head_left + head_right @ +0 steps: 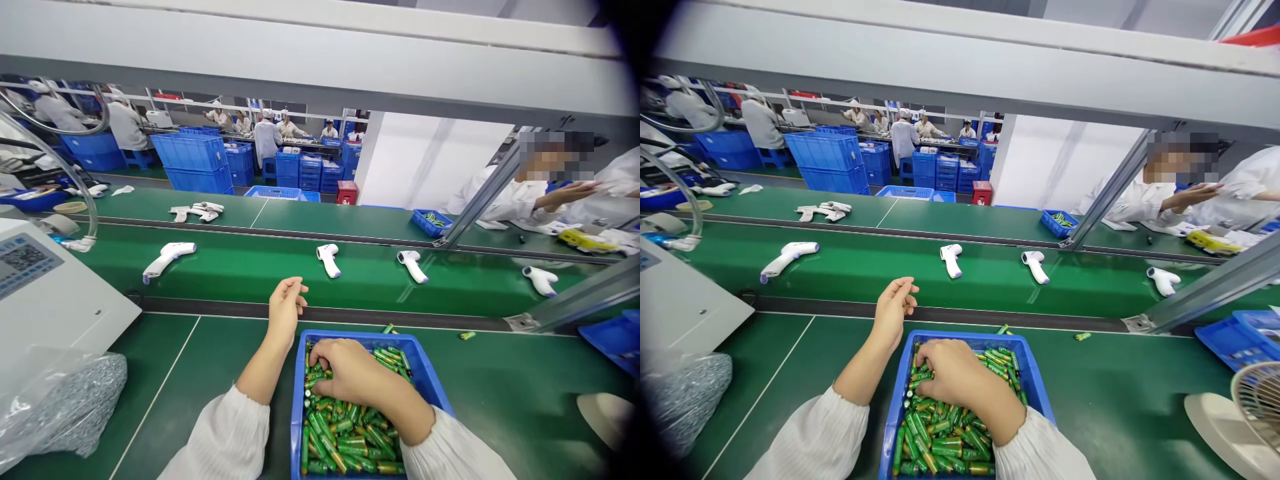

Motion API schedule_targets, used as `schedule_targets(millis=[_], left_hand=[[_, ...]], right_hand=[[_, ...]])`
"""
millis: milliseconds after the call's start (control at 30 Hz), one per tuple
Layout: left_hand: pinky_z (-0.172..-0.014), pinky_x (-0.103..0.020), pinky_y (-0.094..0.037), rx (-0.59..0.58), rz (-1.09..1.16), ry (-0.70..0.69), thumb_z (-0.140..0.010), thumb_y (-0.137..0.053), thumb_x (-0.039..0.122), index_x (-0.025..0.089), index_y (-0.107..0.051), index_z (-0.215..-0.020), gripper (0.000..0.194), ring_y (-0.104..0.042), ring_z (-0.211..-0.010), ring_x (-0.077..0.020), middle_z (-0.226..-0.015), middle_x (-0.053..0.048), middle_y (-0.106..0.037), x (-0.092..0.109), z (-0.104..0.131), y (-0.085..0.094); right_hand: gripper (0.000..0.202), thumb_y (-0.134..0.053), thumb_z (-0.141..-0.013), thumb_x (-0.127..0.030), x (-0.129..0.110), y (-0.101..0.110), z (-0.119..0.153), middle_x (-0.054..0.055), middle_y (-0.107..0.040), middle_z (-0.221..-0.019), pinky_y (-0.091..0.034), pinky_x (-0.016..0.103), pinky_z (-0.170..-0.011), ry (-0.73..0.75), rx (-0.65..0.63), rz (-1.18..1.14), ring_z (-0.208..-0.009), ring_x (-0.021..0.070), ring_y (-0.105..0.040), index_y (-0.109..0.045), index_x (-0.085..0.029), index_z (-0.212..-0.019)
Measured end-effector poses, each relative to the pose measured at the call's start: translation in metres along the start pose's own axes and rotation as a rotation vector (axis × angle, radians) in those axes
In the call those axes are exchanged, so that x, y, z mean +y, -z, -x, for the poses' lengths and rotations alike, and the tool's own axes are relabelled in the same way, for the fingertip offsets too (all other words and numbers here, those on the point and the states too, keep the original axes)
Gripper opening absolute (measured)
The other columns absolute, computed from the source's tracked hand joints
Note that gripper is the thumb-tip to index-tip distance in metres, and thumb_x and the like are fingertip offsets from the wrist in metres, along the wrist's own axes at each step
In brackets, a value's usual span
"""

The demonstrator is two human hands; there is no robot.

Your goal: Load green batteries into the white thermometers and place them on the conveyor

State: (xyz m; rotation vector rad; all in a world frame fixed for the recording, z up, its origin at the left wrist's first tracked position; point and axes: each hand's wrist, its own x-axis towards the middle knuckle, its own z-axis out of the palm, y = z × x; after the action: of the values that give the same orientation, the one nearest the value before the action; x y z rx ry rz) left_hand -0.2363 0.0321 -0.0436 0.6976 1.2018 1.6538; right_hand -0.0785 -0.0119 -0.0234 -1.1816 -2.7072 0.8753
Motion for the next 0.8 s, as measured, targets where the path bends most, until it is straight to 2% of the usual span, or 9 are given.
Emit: schedule_targets(millis=[100,233,400,567,700,800], left_hand=[[-0.041,-0.017,-0.032,-0.009,0.001,-0.012,-0.071,-0.067,0.04,0.015,-0.06,-0.092,0.033,-0.048,-0.05,-0.0061,-0.078,-0.002,-0.061,0.004,0.002,0.0],[-0.041,-0.017,-0.032,-0.008,0.005,-0.011,-0.071,-0.067,0.039,0.015,-0.06,-0.092,0.033,-0.048,-0.05,-0.0063,-0.078,-0.002,-0.061,0.006,0.003,0.0],[-0.041,-0.018,-0.032,-0.016,0.016,-0.01,-0.07,-0.068,0.041,0.016,-0.061,-0.092,0.034,-0.048,-0.05,-0.0065,-0.077,-0.002,-0.061,0.006,0.002,0.002],[-0.042,-0.019,-0.032,0.008,-0.113,-0.041,-0.072,-0.064,0.049,0.016,-0.061,-0.095,0.04,-0.049,-0.051,-0.0079,-0.081,-0.004,-0.063,-0.005,-0.003,0.01],[-0.047,-0.021,-0.037,0.085,-0.312,-0.088,-0.075,-0.061,0.044,0.015,-0.064,-0.092,0.034,-0.055,-0.059,-0.0138,-0.082,-0.008,-0.066,-0.006,-0.036,0.034],[-0.068,-0.027,-0.044,0.298,-0.493,-0.158,-0.08,-0.058,0.034,0.017,-0.062,-0.093,0.022,-0.06,-0.088,-0.0209,-0.096,-0.011,-0.066,0.022,-0.075,0.074]], right_hand=[[0.023,-0.075,-0.067,-0.035,0.002,-0.004,0.0,-0.004,-0.067,-0.074,-0.028,0.024,-0.054,0.018,-0.01,0.04,-0.064,0.0139,-0.055,-0.069,-0.026,-0.087],[0.015,-0.068,-0.07,-0.028,0.002,-0.006,0.0,-0.001,-0.071,-0.079,-0.032,0.025,-0.059,0.052,-0.023,0.076,-0.071,0.0174,-0.061,-0.072,-0.025,-0.084],[0.009,-0.062,-0.073,-0.023,0.0,-0.003,0.001,-0.001,-0.07,-0.069,-0.033,0.026,-0.058,0.06,-0.04,0.103,-0.066,0.017,-0.061,-0.072,-0.024,-0.075],[0.012,-0.064,-0.075,-0.028,-0.002,-0.003,0.002,0.0,-0.073,-0.082,-0.038,0.027,-0.065,0.054,-0.055,0.067,-0.078,0.0204,-0.065,-0.074,-0.024,-0.081],[0.01,-0.061,-0.072,-0.022,-0.002,-0.006,0.001,0.001,-0.07,-0.08,-0.035,0.026,-0.063,0.035,-0.031,0.061,-0.073,0.0185,-0.063,-0.071,-0.023,-0.076],[0.01,-0.057,-0.071,-0.021,-0.001,-0.007,0.0,0.0,-0.068,-0.079,-0.032,0.026,-0.06,0.046,0.025,0.038,-0.068,0.0165,-0.059,-0.066,-0.022,-0.075]])
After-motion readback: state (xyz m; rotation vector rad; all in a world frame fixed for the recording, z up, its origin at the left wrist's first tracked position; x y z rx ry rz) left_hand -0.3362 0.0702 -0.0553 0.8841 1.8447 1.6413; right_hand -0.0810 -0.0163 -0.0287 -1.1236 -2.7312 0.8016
